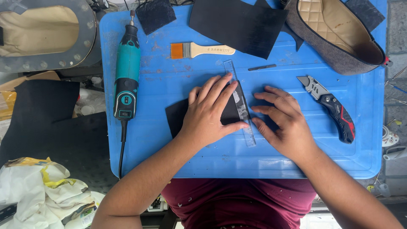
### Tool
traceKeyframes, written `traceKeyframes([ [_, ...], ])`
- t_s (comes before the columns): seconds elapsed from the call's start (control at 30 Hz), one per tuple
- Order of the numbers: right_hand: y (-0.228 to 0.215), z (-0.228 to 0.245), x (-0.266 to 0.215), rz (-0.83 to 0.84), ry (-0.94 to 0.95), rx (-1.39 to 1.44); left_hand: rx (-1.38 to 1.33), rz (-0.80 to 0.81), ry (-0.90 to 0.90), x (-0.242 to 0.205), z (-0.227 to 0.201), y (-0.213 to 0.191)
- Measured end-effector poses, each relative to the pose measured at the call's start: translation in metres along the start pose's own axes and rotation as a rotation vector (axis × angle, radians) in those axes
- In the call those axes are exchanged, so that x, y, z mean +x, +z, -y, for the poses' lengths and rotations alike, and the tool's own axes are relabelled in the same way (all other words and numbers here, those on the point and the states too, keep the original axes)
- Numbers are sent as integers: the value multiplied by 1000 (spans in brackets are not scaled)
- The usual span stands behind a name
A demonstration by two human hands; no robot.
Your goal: The person uses a utility knife and ruler to cut a black rubber sheet into a rectangular insole shape. They measure and trim the material, then test the fit against a shoe insole and a shoe upper.
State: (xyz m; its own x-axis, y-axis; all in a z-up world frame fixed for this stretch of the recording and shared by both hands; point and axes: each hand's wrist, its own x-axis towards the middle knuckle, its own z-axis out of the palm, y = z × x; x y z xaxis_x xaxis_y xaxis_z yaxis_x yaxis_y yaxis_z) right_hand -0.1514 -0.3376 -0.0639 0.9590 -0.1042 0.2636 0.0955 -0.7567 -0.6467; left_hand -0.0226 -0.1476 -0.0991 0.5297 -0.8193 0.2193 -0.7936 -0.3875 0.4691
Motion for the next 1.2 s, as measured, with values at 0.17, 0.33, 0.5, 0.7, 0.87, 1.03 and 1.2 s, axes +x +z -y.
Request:
traceKeyframes([
  [0.17, 1, -5, 0, 5, 25, 37, 10, 17, -10, 0, 1, 1],
  [0.33, -2, -8, 0, 22, 56, 84, -1, 24, -8, 2, 1, 2],
  [0.5, -1, -11, 1, 35, 38, 82, 7, 25, -20, 2, 0, 2],
  [0.7, 0, -11, 2, 32, 16, 65, 0, 38, -31, 3, -1, 1],
  [0.87, 1, -11, 2, 35, 21, 58, -9, 31, -31, 3, 0, 2],
  [1.03, 0, -11, 2, 48, 34, 71, -24, 17, -34, 3, 0, 3],
  [1.2, -2, -10, 3, 61, 36, 76, -29, 21, -34, 3, 1, 3],
])
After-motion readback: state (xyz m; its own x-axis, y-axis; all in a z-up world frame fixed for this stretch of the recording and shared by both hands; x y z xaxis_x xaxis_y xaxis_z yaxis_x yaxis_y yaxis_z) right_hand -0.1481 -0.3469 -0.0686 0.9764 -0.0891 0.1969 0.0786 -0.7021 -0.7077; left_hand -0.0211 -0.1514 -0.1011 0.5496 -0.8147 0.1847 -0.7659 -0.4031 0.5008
